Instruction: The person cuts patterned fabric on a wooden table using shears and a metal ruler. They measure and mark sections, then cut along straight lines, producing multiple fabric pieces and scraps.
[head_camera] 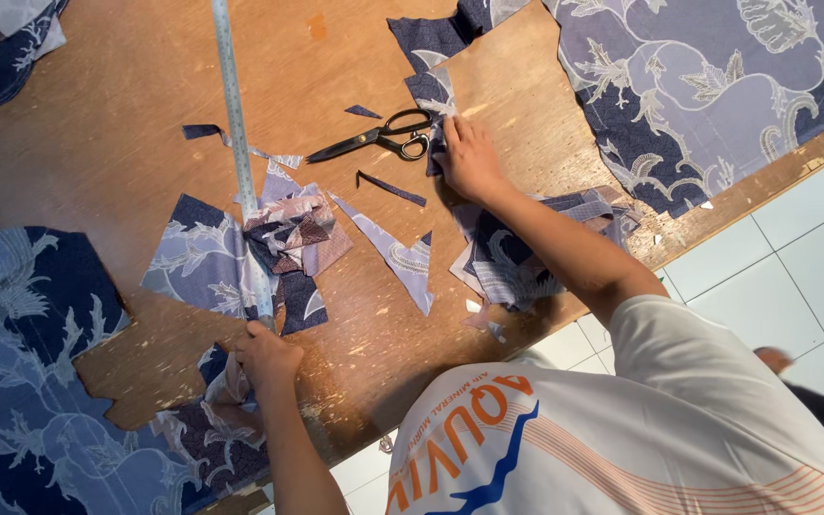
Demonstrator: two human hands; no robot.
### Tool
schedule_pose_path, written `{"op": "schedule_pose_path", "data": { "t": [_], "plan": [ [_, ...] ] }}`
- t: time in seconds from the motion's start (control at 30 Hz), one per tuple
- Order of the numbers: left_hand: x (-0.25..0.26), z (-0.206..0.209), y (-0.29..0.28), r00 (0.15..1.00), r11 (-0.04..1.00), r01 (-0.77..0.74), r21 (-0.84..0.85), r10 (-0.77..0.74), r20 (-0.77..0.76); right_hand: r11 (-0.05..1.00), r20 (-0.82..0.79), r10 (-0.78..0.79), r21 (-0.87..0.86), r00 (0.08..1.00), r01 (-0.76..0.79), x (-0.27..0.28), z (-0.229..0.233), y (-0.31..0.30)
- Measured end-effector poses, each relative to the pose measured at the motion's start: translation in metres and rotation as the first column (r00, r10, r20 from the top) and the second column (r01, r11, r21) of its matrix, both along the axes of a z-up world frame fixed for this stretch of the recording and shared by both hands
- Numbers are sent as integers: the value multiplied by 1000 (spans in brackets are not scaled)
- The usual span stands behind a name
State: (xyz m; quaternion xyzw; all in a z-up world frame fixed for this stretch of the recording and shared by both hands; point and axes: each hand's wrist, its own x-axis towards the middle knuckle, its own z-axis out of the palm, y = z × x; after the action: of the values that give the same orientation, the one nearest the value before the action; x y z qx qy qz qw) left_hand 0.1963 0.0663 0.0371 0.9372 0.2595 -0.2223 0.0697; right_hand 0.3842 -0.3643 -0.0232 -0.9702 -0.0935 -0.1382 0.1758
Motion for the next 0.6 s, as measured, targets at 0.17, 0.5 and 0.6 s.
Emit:
{"op": "schedule_pose_path", "data": {
  "t": [0.17, 0.5, 0.6],
  "plan": [
    [4, -16, 10, 999, 1000, -29, 2, 29, -22, 974, -153, 58, -209, 987, -89, -16, 0, -6],
    [-29, -76, 55, 908, 977, 60, -206, 32, 418, 637, -369, 767, 536, 525, -554, -30, 57, 56],
    [-29, -75, 63, 943, 928, -111, -355, 212, 258, 577, -350, 767, 743, 537, -340, -23, 89, 92]
  ]
}}
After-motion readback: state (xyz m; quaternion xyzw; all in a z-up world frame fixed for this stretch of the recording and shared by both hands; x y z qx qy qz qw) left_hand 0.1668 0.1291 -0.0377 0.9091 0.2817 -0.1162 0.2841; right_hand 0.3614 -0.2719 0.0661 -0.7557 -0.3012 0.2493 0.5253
